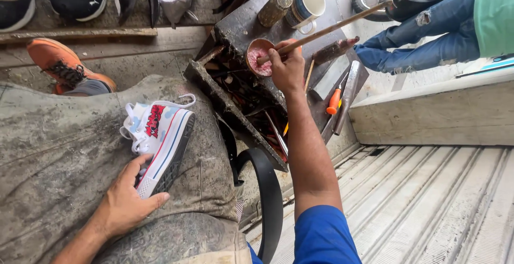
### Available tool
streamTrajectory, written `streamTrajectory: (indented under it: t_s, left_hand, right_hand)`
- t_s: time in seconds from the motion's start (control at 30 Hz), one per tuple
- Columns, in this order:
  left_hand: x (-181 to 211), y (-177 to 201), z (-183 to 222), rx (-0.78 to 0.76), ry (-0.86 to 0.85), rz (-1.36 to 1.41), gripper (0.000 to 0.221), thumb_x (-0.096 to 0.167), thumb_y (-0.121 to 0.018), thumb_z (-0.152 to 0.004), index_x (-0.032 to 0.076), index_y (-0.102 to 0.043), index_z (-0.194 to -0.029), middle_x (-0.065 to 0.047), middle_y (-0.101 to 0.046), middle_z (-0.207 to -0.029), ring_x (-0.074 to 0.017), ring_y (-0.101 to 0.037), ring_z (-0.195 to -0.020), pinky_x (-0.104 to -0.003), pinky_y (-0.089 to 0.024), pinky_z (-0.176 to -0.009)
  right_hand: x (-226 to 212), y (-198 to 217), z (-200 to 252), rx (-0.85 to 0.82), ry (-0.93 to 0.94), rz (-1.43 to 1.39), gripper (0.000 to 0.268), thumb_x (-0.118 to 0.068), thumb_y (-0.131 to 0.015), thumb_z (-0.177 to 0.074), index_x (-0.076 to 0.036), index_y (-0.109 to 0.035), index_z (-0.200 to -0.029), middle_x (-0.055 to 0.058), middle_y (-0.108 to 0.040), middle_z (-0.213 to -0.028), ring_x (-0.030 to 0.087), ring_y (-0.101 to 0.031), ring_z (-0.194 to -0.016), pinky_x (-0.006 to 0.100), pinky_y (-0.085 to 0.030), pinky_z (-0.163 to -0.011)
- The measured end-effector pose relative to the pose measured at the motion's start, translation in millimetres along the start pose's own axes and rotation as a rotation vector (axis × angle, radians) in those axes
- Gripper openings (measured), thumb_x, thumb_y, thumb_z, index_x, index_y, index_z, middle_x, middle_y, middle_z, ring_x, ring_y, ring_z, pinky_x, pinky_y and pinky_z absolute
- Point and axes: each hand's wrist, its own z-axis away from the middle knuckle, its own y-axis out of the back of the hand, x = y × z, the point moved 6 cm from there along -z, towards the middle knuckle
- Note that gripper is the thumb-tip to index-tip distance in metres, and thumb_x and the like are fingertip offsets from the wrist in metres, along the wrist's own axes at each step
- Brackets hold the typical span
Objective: Applying a liquid substance to the sole and edges of a sneaker using a brush at a repair bench.
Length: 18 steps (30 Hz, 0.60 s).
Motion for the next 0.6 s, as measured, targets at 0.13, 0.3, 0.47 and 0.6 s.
streamTrajectory:
  t_s: [0.13, 0.3, 0.47, 0.6]
  left_hand:
    - [-2.6, -3.3, 4.2, -0.004, 0.030, 0.001, 0.098, 0.026, -0.089, -0.058, 0.024, -0.048, -0.147, -0.003, -0.061, -0.144, -0.0204, -0.059, -0.129, -0.033, -0.040, -0.111]
    - [9.5, 4.7, 7.0, -0.001, 0.065, 0.010, 0.098, 0.025, -0.089, -0.059, 0.027, -0.048, -0.148, -0.002, -0.063, -0.140, -0.0191, -0.060, -0.126, -0.032, -0.042, -0.110]
    - [14.2, 7.8, 11.1, -0.030, 0.162, 0.033, 0.098, 0.026, -0.087, -0.062, 0.031, -0.040, -0.148, -0.007, -0.065, -0.133, -0.0246, -0.065, -0.113, -0.035, -0.045, -0.102]
    - [28.6, 19.1, 11.6, 0.049, 0.170, 0.058, 0.089, 0.033, -0.085, -0.061, 0.024, -0.048, -0.141, -0.006, -0.063, -0.122, -0.0251, -0.064, -0.102, -0.037, -0.047, -0.096]
  right_hand:
    - [32.2, 6.1, -5.5, 0.112, -0.201, 0.231, 0.014, -0.027, -0.072, -0.089, -0.017, -0.062, -0.089, 0.000, -0.068, -0.076, 0.014, -0.063, -0.068, 0.034, -0.050, -0.065]
    - [22.5, 2.1, -2.2, 0.144, -0.328, -0.071, 0.014, -0.026, -0.058, -0.102, -0.012, -0.055, -0.102, 0.008, -0.070, -0.072, 0.015, -0.069, -0.051, 0.027, -0.058, -0.044]
    - [30.9, 13.0, 0.8, 0.391, -0.073, -0.317, 0.012, -0.018, -0.057, -0.101, -0.011, -0.052, -0.093, 0.010, -0.065, -0.067, 0.015, -0.062, -0.043, 0.026, -0.046, -0.034]
    - [26.0, 35.0, 16.1, 0.488, 0.036, -0.380, 0.010, -0.009, -0.062, -0.095, -0.012, -0.053, -0.093, 0.012, -0.059, -0.066, 0.022, -0.064, -0.041, 0.033, -0.056, -0.032]
